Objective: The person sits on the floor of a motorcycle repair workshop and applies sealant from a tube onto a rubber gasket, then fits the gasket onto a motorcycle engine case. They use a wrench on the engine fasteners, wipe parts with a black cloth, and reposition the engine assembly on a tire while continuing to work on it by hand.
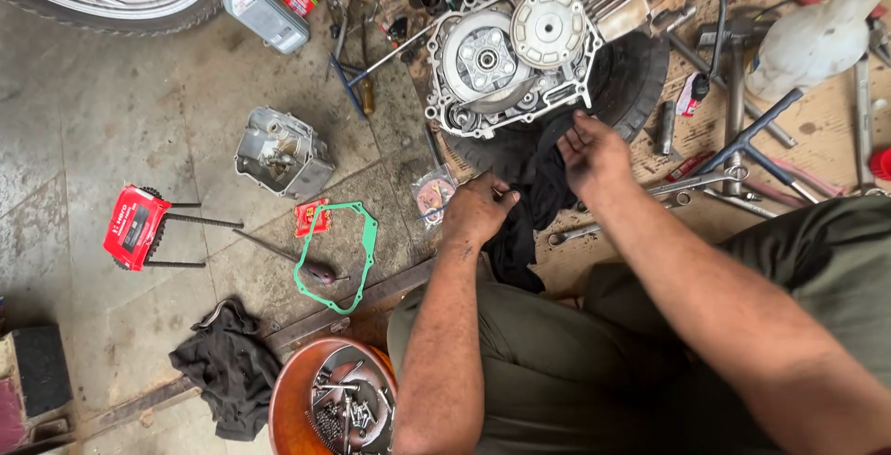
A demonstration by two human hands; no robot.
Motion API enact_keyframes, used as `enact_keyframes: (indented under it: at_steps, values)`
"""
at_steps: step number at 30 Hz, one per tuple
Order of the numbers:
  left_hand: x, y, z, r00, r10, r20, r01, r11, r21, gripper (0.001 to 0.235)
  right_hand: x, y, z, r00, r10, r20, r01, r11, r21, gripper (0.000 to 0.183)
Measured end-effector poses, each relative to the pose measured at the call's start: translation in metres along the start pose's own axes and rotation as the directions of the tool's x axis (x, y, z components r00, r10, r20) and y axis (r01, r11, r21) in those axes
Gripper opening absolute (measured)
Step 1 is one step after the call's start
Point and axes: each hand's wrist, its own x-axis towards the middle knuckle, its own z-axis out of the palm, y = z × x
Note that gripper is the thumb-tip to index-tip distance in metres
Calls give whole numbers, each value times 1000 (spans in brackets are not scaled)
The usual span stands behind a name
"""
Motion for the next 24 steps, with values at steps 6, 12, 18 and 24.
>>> enact_keyframes:
  at_steps: [6,12,18,24]
  values:
    - [8,-11,5,999,10,-32,-14,994,-111,32,8,3,25,980,56,-188,-36,993,111,31]
    - [14,-4,7,1000,5,5,-5,997,-82,32,-17,-18,37,968,52,-245,-79,992,-101,32]
    - [19,-10,8,1000,22,11,-21,998,-65,36,-19,-20,42,951,104,-292,-115,993,-23,25]
    - [22,-2,5,999,-4,42,4,1000,-6,38,-6,-14,32,986,63,-154,-88,982,-165,21]
